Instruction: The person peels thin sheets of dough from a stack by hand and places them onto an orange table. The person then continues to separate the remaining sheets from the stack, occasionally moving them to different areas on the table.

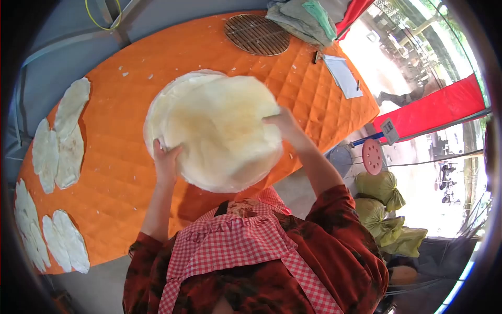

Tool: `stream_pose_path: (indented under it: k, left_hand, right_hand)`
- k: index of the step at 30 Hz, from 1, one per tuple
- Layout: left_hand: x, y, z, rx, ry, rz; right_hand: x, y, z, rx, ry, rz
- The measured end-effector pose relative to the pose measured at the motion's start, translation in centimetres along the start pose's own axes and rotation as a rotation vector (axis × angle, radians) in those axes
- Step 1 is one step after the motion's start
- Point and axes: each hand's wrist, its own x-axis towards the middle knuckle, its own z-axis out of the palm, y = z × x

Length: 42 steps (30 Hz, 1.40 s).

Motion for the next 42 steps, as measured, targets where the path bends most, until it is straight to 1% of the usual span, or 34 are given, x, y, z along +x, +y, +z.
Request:
stream_pose_path:
  k: [2,4,6,7,8,9,10,12,14,15,16,17,18,20,21,23,24,25,27,30,33,34,35,37,38,40,42]
  left_hand:
    - [-0.8,0.9,3.8,-0.068,-0.060,-0.110]
    - [-1.0,0.1,8.6,-0.129,-0.140,-0.089]
    - [-0.7,-0.9,13.8,-0.157,-0.195,-0.053]
    - [-0.7,-1.1,16.8,-0.198,-0.217,-0.043]
    - [-1.0,-1.9,21.6,-0.231,-0.243,-0.038]
    - [-0.1,-2.0,24.5,-0.269,-0.274,-0.023]
    - [0.6,-3.0,26.5,-0.263,-0.278,-0.038]
    - [2.0,-7.3,29.6,-0.242,-0.276,-0.085]
    - [3.2,-11.9,31.2,0.021,-0.177,-0.250]
    - [3.5,-14.2,31.6,0.147,-0.121,-0.333]
    - [3.5,-16.4,31.7,0.156,-0.121,-0.347]
    - [3.4,-18.3,31.4,0.163,-0.115,-0.359]
    - [3.6,-19.3,31.4,0.167,-0.108,-0.364]
    - [4.0,-18.6,31.5,0.122,-0.218,-0.398]
    - [3.8,-18.2,31.1,0.099,-0.268,-0.418]
    - [4.1,-19.6,30.6,0.140,-0.196,-0.425]
    - [4.3,-20.2,30.7,0.156,-0.170,-0.427]
    - [4.0,-20.2,31.2,0.144,-0.113,-0.418]
    - [3.7,-20.3,31.9,0.123,-0.010,-0.396]
    - [4.0,-20.7,31.6,0.150,-0.030,-0.380]
    - [3.3,-19.4,32.4,0.184,-0.043,-0.408]
    - [3.4,-19.3,32.7,0.212,-0.004,-0.399]
    - [3.4,-19.1,32.9,0.248,-0.001,-0.402]
    - [3.6,-18.7,33.2,0.322,-0.011,-0.401]
    - [3.5,-18.3,33.3,0.338,-0.008,-0.387]
    - [3.9,-17.8,33.4,0.320,-0.025,-0.437]
    - [4.3,-17.6,33.0,0.265,-0.037,-0.512]
  right_hand:
    - [-2.6,-3.0,-3.7,-0.001,0.083,0.057]
    - [-5.0,-6.5,-7.5,0.022,0.176,-0.003]
    - [-5.6,-7.7,-14.1,-0.101,0.279,-0.017]
    - [-6.1,-9.6,-16.8,-0.047,0.267,-0.048]
    - [-6.9,-11.0,-21.3,0.015,0.259,-0.074]
    - [-6.5,-10.7,-24.5,-0.050,0.322,-0.123]
    - [-6.1,-10.0,-27.4,-0.012,0.304,-0.146]
    - [-4.7,-7.4,-32.0,0.060,0.285,-0.155]
    - [-3.2,-2.3,-35.2,0.125,0.282,-0.123]
    - [-1.6,2.7,-38.0,0.080,0.346,0.060]
    - [0.3,9.4,-41.5,0.025,0.397,0.244]
    - [1.4,13.6,-43.5,-0.038,0.438,0.427]
    - [1.6,15.2,-43.5,-0.148,0.548,0.370]
    - [2.1,17.4,-41.7,-0.370,0.752,0.223]
    - [1.9,16.9,-40.2,-0.445,0.781,0.215]
    - [0.9,13.6,-37.6,-0.592,0.856,0.190]
    - [1.3,14.8,-37.1,-0.779,0.816,0.166]
    - [0.6,12.3,-34.5,-0.884,0.776,0.361]
    - [0.2,12.1,-33.9,-0.942,0.690,0.299]
    - [0.5,12.6,-35.2,-0.912,0.625,0.302]
    - [1.2,13.9,-37.6,-0.836,0.572,0.201]
    - [1.7,14.4,-38.3,-0.779,0.575,0.135]
    - [1.6,14.9,-39.2,-0.512,0.495,0.219]
    - [0.6,13.5,-40.2,0.028,0.340,0.362]
    - [-0.5,13.3,-39.8,-0.038,0.352,0.348]
    - [-1.9,13.0,-38.2,-0.169,0.376,0.306]
    - [-1.8,11.9,-37.8,-0.088,0.369,0.390]
